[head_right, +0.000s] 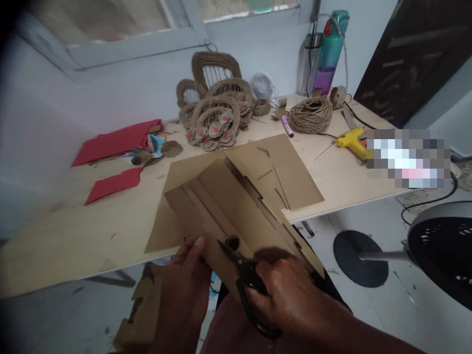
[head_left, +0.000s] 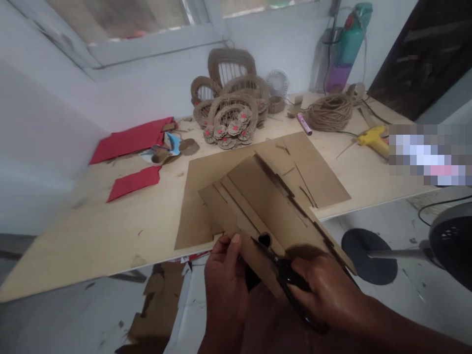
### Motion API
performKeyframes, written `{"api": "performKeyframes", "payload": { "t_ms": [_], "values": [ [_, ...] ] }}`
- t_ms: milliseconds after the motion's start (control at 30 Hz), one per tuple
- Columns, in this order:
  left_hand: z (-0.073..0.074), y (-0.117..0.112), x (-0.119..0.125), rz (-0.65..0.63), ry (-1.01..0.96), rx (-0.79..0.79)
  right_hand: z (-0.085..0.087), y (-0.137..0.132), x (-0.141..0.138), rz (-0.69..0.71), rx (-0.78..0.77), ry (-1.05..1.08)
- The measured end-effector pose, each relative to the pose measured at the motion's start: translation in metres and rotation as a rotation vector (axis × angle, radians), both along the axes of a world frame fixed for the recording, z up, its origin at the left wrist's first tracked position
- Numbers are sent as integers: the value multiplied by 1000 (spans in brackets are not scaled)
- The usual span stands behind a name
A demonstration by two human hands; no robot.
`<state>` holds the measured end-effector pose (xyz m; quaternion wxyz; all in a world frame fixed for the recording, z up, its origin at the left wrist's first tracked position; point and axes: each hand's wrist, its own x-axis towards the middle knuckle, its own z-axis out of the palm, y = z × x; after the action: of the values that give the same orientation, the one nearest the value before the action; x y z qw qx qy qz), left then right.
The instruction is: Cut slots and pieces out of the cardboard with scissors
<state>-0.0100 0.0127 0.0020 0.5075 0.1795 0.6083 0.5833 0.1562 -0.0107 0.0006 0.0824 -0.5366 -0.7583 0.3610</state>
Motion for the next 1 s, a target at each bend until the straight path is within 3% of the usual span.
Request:
{"api": "performKeyframes", "payload": {
  "t_ms": [200, 433, 700, 1000],
  "values": [
    [-1, 7, -5, 25, 37, 12, 1, -2, 2, -47, -45, 78],
    [-11, 2, -3, 41, 17, 22, 8, -6, 8, -116, -430, 327],
    [-11, 4, 2, 53, 47, 38, -6, -17, 17, -219, -680, 450],
    [-7, -1, 4, 63, 151, 32, 7, -3, -3, -234, -600, 576]
  ]
}}
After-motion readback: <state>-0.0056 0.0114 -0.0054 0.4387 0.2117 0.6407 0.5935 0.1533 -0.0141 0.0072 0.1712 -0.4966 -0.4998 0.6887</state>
